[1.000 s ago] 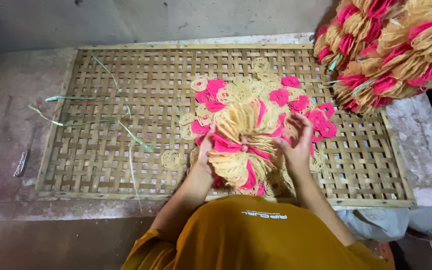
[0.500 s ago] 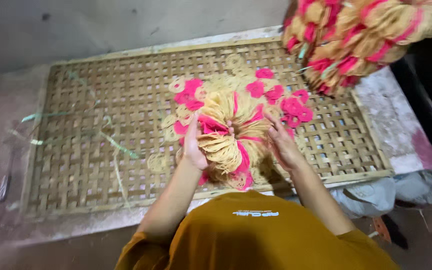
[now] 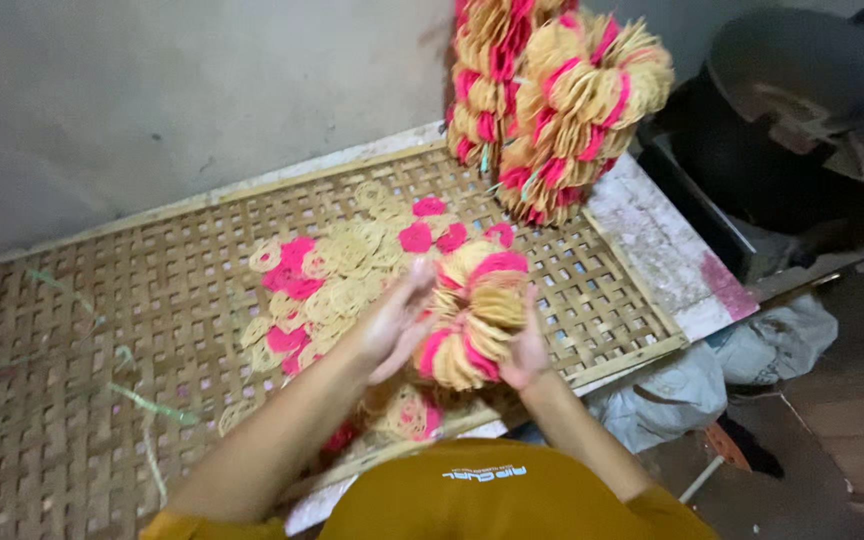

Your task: The person assembles decorative items by picking up beige and pink coiled pieces from a woven tray and tying them together with green string. They then place the finished bundles onto a growing stack on the right side of the tray.

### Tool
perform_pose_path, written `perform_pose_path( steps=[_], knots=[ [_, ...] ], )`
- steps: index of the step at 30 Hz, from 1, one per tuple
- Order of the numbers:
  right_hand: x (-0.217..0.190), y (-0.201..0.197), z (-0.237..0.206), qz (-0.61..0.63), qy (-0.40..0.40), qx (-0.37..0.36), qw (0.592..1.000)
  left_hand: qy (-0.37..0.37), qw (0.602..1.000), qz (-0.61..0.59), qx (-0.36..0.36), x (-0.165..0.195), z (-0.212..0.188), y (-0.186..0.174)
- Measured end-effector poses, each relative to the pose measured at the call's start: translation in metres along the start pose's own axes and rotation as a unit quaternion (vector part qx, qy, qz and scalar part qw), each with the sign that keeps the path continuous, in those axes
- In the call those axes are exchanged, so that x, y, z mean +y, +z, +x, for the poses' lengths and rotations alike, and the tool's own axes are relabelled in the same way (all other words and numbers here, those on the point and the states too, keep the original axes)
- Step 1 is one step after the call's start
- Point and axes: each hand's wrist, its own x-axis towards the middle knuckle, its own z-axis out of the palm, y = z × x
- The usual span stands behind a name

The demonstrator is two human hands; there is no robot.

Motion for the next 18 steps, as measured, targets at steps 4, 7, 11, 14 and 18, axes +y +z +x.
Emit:
perform_pose_path(
  steps=[4, 7, 11, 14, 18],
  knots=[
    [-0.098, 0.015, -0.005, -0.035, -0.087, 0.056, 0.994, 0.147, 0.989, 0.012, -0.027, 0.019, -0.047, -0.032],
    [-0.200, 0.034, 0.016, -0.172, -0.190, 0.033, 0.966, 0.153, 0.985, -0.055, 0.049, 0.007, -0.072, -0.058],
    [-0.323, 0.084, 0.086, -0.522, -0.228, 0.061, 0.820, 0.187, 0.959, -0.152, 0.153, -0.020, -0.082, -0.090],
    [-0.364, 0.117, 0.154, -0.810, -0.251, 0.017, 0.530, 0.216, 0.941, -0.171, 0.198, -0.041, -0.083, -0.113],
    [-0.338, 0.117, 0.212, -0.926, -0.083, 0.142, 0.340, 0.227, 0.933, -0.152, 0.234, -0.069, -0.089, -0.140]
  ],
)
